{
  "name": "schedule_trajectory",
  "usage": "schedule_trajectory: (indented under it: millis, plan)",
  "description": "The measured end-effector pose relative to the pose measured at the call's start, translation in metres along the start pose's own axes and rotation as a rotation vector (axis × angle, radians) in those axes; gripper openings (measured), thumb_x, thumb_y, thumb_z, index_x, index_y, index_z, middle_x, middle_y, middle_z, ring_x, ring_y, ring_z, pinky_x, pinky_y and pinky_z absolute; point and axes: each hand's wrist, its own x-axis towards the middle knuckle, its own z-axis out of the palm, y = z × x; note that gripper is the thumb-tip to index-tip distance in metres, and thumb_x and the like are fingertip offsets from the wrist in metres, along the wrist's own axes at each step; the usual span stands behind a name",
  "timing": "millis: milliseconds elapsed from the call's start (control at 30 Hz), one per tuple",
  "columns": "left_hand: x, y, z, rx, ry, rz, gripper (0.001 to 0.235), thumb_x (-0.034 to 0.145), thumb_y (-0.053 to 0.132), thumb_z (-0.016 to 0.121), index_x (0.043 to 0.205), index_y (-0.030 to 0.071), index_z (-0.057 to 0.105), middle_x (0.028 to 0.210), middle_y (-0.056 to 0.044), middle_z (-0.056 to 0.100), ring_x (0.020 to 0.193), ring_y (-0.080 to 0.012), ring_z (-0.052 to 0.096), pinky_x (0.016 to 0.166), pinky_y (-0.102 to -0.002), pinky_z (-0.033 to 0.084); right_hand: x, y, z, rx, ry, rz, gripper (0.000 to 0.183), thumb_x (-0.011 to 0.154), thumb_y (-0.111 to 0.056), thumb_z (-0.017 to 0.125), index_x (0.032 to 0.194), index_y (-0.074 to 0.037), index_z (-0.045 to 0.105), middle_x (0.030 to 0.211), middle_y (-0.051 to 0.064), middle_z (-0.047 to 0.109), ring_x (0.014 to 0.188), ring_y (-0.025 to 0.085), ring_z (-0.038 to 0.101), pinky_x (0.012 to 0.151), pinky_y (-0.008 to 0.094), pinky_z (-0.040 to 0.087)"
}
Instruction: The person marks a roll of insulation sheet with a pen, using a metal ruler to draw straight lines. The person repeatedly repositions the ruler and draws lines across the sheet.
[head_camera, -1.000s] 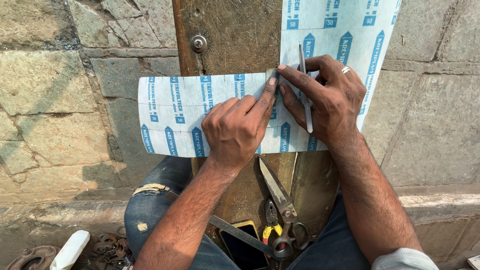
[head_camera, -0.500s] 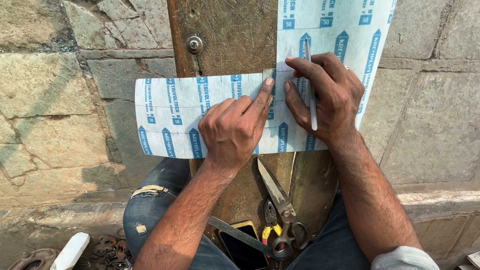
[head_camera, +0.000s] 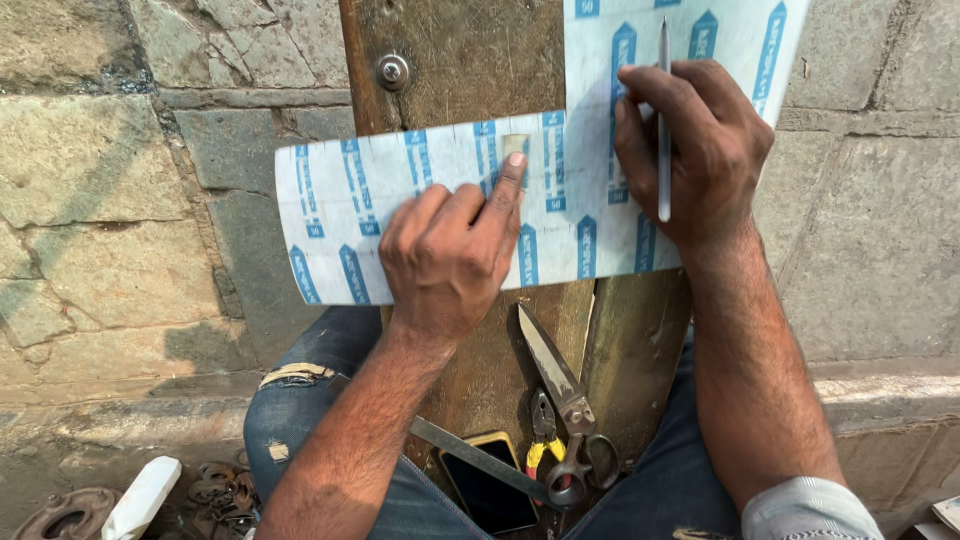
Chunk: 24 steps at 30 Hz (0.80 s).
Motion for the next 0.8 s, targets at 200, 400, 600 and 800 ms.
schedule_trajectory:
  millis: [200,400,600,800]
  plan:
    - [-0.001,-0.006,0.003,-0.004,0.02,0.016,0.038,0.104,0.028,0.078,0.137,0.011,0.07,0.08,-0.001,0.066,0.072,-0.0139,0.05,0.067,-0.034,0.04,0.005,-0.028,-0.018,-0.154,-0.075,-0.011,0.016,0.115,-0.011,0.069,0.128,-0.002,0.071,0.116,0.017,0.074,0.104,0.025,0.075,0.088,0.035,0.065]
    - [-0.004,-0.006,0.002,-0.071,0.054,0.011,0.037,0.102,0.03,0.078,0.135,0.013,0.073,0.079,-0.001,0.062,0.076,-0.0167,0.051,0.073,-0.038,0.04,-0.036,-0.1,-0.038,-0.04,-0.3,0.235,0.024,0.108,-0.013,0.065,0.131,-0.011,0.068,0.099,0.013,0.073,0.087,0.027,0.071,0.07,0.044,0.059]
    - [-0.006,-0.009,0.003,-0.134,0.106,0.004,0.035,0.098,0.029,0.079,0.13,0.014,0.074,0.082,-0.001,0.065,0.077,-0.0164,0.055,0.074,-0.039,0.043,-0.136,-0.233,-0.043,-0.105,-0.846,0.126,0.057,0.069,-0.01,0.074,0.125,-0.014,0.065,0.088,0.011,0.068,0.079,0.031,0.068,0.061,0.046,0.056]
    - [-0.015,-0.018,0.005,-0.187,0.022,0.029,0.033,0.096,0.023,0.08,0.128,0.013,0.076,0.079,-0.004,0.064,0.077,-0.0168,0.057,0.077,-0.042,0.048,-0.183,-0.284,-0.015,-0.049,-0.523,0.104,0.045,0.093,-0.025,0.073,0.128,0.0,0.063,0.096,0.016,0.07,0.087,0.027,0.065,0.065,0.04,0.055]
